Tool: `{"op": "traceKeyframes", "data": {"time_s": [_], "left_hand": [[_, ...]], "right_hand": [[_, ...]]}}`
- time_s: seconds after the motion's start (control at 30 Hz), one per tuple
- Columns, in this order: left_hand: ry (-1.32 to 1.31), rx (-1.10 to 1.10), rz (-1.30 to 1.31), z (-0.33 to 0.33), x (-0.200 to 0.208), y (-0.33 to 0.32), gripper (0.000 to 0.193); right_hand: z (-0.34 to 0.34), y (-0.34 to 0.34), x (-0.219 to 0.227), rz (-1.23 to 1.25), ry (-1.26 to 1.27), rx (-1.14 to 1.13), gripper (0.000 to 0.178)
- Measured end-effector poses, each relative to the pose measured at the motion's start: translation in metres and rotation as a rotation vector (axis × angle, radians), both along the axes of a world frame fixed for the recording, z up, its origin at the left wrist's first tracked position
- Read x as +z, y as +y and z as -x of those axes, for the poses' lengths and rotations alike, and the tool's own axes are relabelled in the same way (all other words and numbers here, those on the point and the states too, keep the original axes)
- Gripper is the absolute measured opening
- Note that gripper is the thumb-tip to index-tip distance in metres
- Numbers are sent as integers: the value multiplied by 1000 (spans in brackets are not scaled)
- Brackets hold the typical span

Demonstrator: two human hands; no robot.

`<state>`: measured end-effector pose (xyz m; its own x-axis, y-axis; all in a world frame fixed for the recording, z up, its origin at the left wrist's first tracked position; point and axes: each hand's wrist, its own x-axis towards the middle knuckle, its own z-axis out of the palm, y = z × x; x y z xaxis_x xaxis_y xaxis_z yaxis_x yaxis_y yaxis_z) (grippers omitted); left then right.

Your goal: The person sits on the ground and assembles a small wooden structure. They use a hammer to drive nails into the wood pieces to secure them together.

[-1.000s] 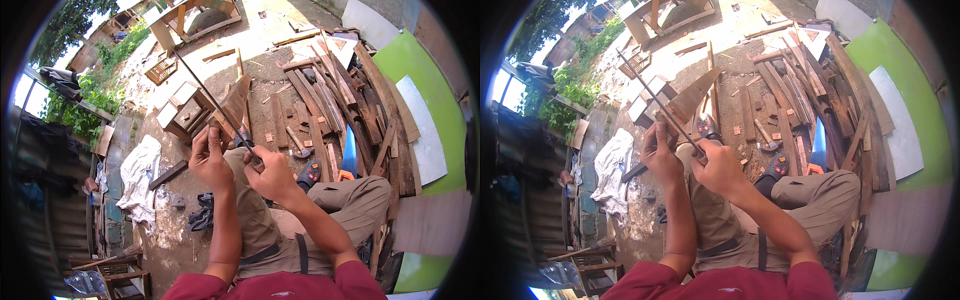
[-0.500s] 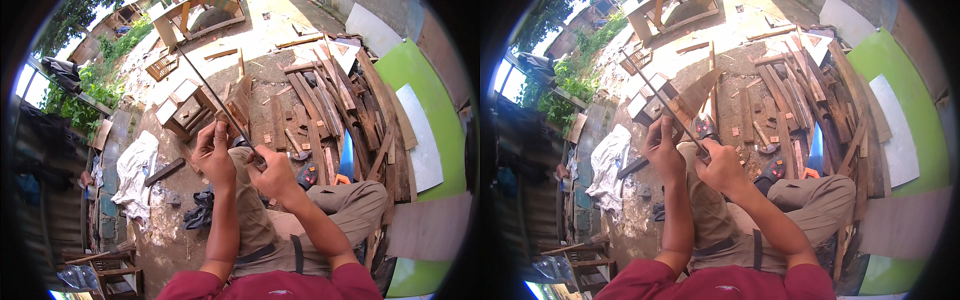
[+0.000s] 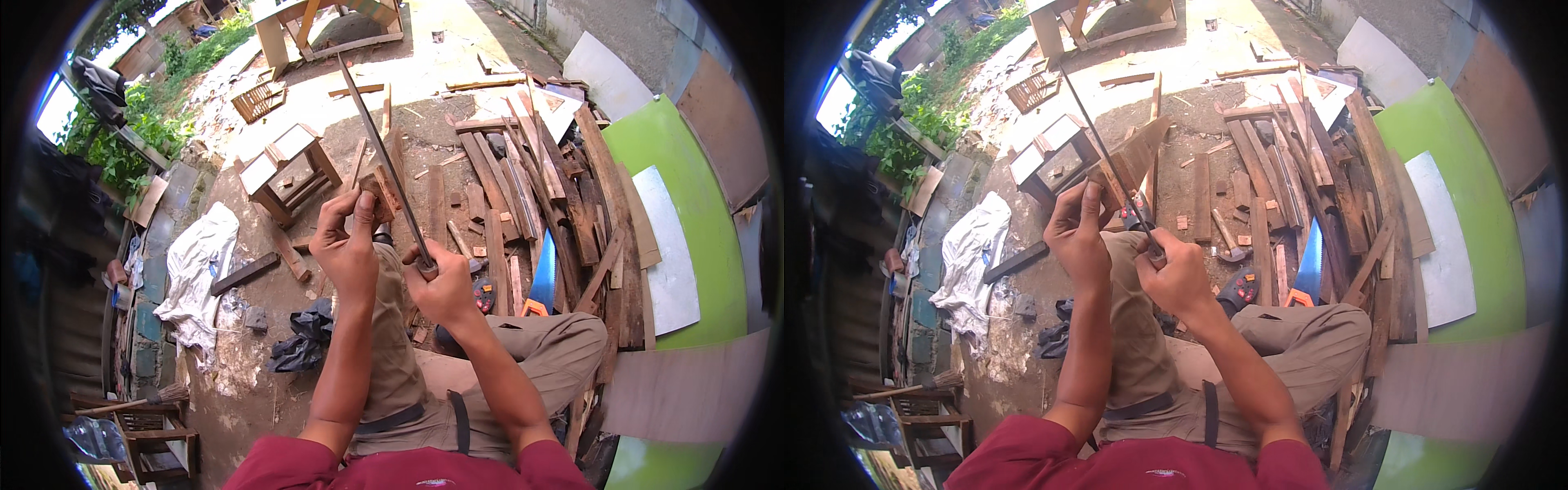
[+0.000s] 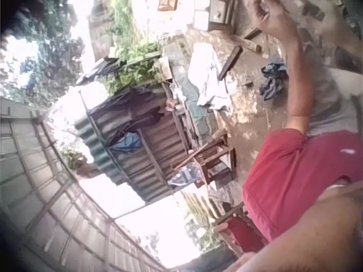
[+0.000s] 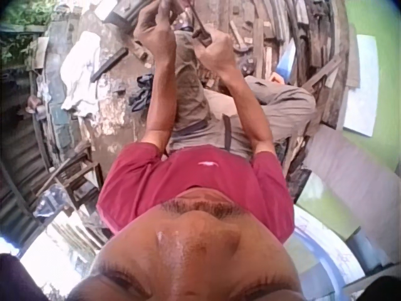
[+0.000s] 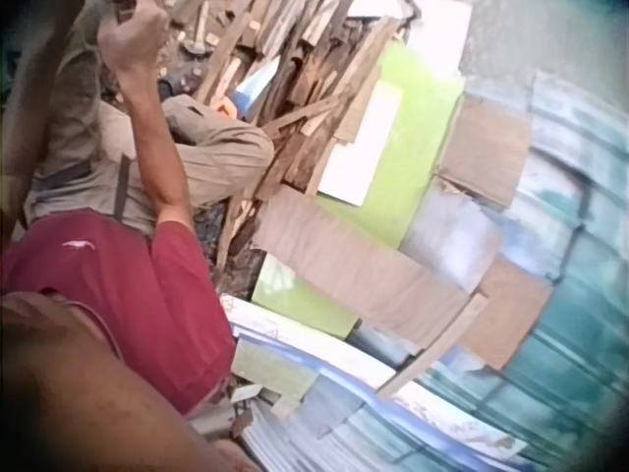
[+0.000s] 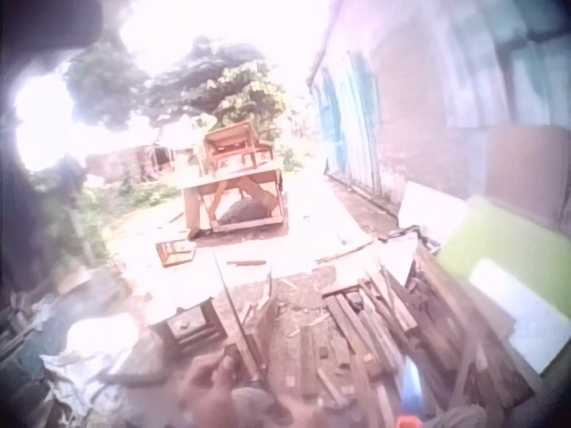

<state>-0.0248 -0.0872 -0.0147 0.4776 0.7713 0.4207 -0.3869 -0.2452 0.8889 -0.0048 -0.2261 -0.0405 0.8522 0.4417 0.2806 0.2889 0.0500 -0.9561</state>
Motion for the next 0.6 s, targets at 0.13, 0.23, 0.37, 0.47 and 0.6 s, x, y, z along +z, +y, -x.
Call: {"op": "traceKeyframes", "data": {"time_s": [0.13,0.23,0.37,0.47,0.6], "left_hand": [[-4,-25,26,-2,6,-3,13],[36,-7,32,2,8,0,11],[35,8,2,9,3,1,11],[33,-9,51,3,13,-7,16],[51,27,2,3,16,-3,18]], "right_hand": [[7,-2,13,-203,-154,-89,9],[-3,11,-20,7,-46,-24,8],[5,5,-5,-65,15,-3,6],[7,3,10,-164,-12,-20,6],[-9,14,-20,40,120,42,7]]}}
